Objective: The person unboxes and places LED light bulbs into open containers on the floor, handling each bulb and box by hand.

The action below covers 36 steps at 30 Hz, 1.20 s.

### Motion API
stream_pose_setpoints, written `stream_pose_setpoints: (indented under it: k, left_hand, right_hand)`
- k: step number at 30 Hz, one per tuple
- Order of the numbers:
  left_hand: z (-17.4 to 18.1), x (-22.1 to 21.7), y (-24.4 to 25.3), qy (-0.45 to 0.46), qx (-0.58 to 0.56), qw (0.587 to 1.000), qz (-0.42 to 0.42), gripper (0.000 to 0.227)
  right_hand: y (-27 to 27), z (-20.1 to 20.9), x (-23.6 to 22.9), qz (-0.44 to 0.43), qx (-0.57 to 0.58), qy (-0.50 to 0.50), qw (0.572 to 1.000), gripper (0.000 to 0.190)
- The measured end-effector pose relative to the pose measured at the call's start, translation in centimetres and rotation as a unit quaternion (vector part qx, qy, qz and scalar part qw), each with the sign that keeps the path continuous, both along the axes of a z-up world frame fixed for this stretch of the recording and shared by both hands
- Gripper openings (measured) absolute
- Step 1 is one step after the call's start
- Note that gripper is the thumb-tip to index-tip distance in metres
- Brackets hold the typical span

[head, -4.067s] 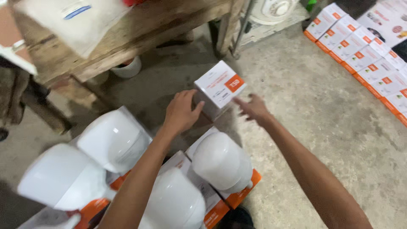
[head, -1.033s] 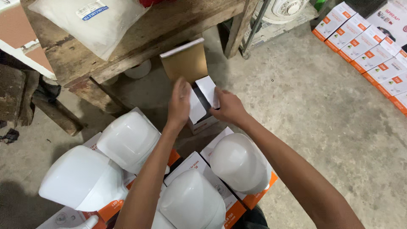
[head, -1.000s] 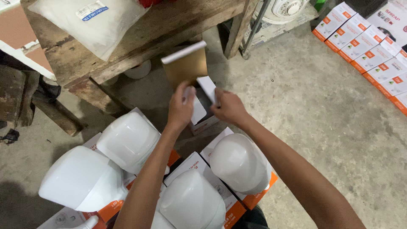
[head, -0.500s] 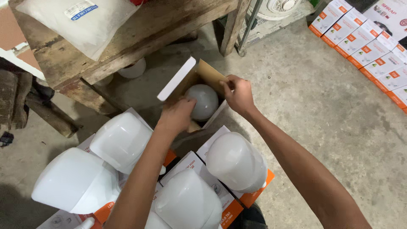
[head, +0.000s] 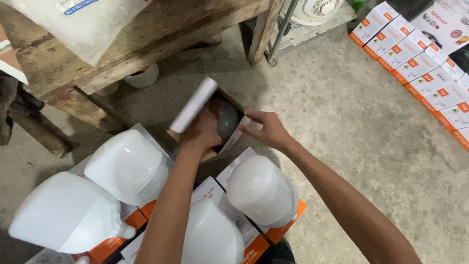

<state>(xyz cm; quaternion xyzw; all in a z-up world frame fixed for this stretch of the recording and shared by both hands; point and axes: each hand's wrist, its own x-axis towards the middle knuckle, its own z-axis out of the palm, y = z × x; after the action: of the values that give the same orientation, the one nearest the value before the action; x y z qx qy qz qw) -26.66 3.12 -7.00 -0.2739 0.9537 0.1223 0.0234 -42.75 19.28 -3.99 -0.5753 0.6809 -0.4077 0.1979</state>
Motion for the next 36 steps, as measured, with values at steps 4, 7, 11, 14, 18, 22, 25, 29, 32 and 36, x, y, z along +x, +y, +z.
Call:
stream_pose_setpoints:
  k: [4, 7, 11, 14, 18, 22, 25, 29, 32, 36]
  left_hand:
    - [0.3, -1.5, 1.1, 0.035, 0.005, 0.999, 0.035, 0.129]
    - [-0.3, -1.9, 1.8, 0.101, 0.088, 0.988, 0.075, 0.132]
    - [-1.4, -2.0, 1.8, 0.184, 0.098, 0.976, 0.071, 0.125]
    - [-1.5, -2.8, 1.4, 0.162, 0.059, 0.978, 0.115, 0.129]
    - [0.7, -3.3, 1.7, 0.24, 0.044, 0.963, 0.113, 0.128]
    - [4.4, -1.8, 2.3, 0.238, 0.084, 0.964, 0.09, 0.132]
    - [6.1, -0.6, 2.5, 0.226, 0.045, 0.972, 0.053, 0.129]
    - [7.2, 1.6, 1.7, 0.295, -0.075, 0.953, 0.008, 0.131]
    - [8.4, 3.5, 0.8, 0.262, 0.001, 0.964, 0.038, 0.138]
    - [10.5, 7.2, -0.1, 0.341, -0.003, 0.94, 0.019, 0.131]
  right_hand:
    - [-0.4, -0.4, -1.4, -0.003, 0.176, 0.13, 0.976, 0.058]
    - [0.0, -0.7, -1.2, 0.033, 0.184, 0.124, 0.974, 0.102]
    - [-1.1, 0.2, 0.3, 0.031, 0.12, 0.078, 0.989, 0.16]
    - [-1.6, 0.8, 1.4, 0.018, 0.094, 0.141, 0.985, 0.165]
    - [-2.1, 1.1, 1.0, -0.035, 0.12, 0.205, 0.971, 0.17]
    - [-1.4, 0.6, -0.7, -0.001, 0.014, 0.256, 0.967, 0.168]
    - [-1.2, -0.1, -0.6, -0.027, 0.024, 0.2, 0.979, 0.167]
    - [-2.1, 0.0, 0.5, -0.028, 0.009, 0.146, 0.989, 0.167]
    - [-3.4, 0.4, 1.8, -0.019, -0.007, 0.116, 0.993, 0.168]
    - [-4.7, 0.4, 2.8, -0.009, -0.067, 0.127, 0.99, 0.16]
